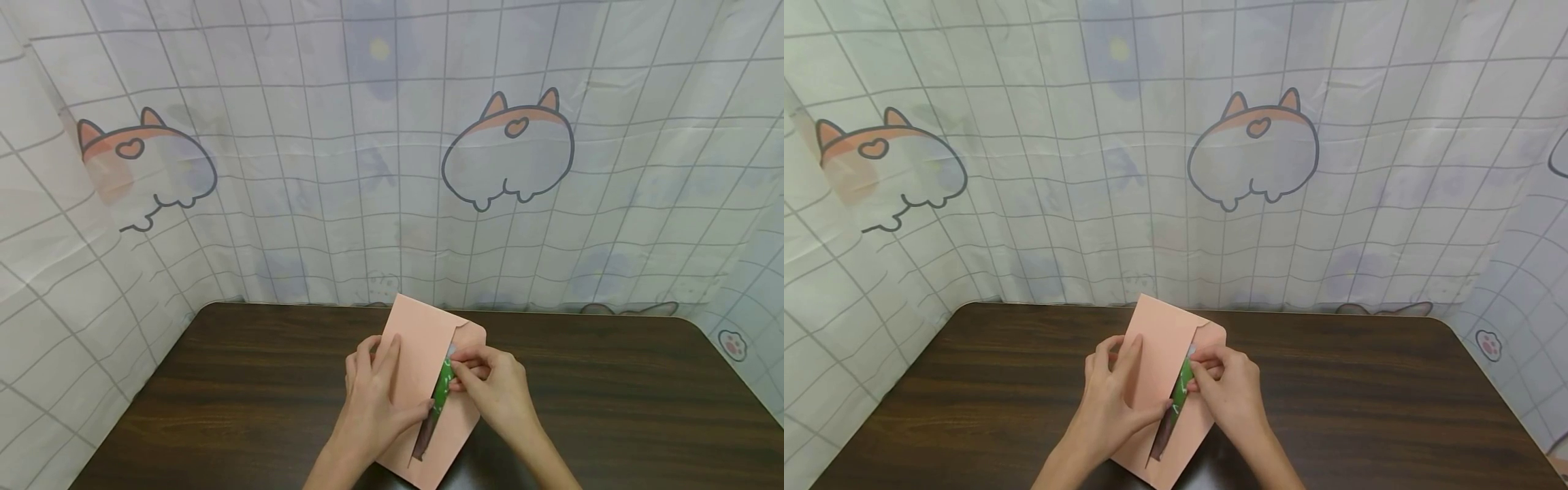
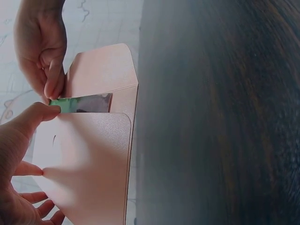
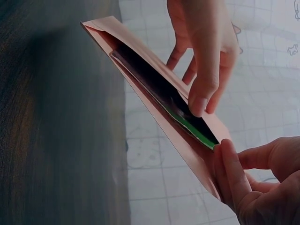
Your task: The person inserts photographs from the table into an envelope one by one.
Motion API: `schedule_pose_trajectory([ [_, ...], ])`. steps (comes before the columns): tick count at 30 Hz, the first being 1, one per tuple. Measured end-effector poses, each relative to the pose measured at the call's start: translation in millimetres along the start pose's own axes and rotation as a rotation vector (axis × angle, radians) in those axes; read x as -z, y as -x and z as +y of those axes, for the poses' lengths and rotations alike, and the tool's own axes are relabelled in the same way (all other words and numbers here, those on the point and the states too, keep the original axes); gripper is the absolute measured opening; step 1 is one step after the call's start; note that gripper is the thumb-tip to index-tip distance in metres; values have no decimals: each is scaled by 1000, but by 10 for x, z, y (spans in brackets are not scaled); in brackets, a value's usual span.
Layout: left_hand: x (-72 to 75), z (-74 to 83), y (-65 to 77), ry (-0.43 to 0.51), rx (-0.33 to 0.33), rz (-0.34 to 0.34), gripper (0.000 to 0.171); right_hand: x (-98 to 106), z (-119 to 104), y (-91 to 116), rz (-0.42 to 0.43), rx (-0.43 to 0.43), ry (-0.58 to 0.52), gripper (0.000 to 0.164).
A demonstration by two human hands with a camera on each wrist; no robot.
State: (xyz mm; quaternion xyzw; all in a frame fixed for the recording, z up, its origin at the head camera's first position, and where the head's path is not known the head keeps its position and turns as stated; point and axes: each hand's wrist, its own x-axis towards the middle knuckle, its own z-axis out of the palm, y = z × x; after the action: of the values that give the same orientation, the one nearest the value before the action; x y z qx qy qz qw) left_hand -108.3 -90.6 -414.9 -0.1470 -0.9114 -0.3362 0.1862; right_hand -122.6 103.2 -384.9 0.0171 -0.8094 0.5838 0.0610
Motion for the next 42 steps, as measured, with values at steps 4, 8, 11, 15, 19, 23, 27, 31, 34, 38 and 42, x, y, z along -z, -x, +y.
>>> schedule_pose_trajectory([
  [4, -1, 5, 3, -4, -23, 18, 98, -3, 0, -2, -2, -3, -8, 8],
  [8, -3, 13, 6, -10, -30, 28, 97, -7, 0, -1, 0, -2, 1, 8],
  [11, -3, 21, 5, -7, -27, 27, 97, -10, -1, 1, 1, -4, 4, 8],
  [15, -2, 32, 4, -2, -22, 20, 97, -10, -2, 2, -1, -9, -2, 8],
  [19, 0, 40, 7, -3, -21, 16, 97, -8, -5, 2, -4, -11, 2, 8],
  [23, 1, 45, 7, -6, -26, 16, 96, -5, -8, 3, -4, -5, 2, 8],
  [27, 1, 48, 5, -11, -35, 20, 96, -4, -14, 7, -4, 0, -2, 7],
  [31, 4, 46, 6, -10, -35, 20, 96, -5, -17, 6, -7, -5, -16, 7],
  [34, 9, 45, 8, -8, -30, 18, 96, -3, -21, 4, -12, -15, -33, 9],
  [38, 16, 43, 9, -9, -28, 20, 96, -3, -26, 4, -15, -16, -47, 9],
  [42, 18, 43, 12, -11, -27, 20, 96, -9, -25, 7, -7, -19, -52, 8],
])
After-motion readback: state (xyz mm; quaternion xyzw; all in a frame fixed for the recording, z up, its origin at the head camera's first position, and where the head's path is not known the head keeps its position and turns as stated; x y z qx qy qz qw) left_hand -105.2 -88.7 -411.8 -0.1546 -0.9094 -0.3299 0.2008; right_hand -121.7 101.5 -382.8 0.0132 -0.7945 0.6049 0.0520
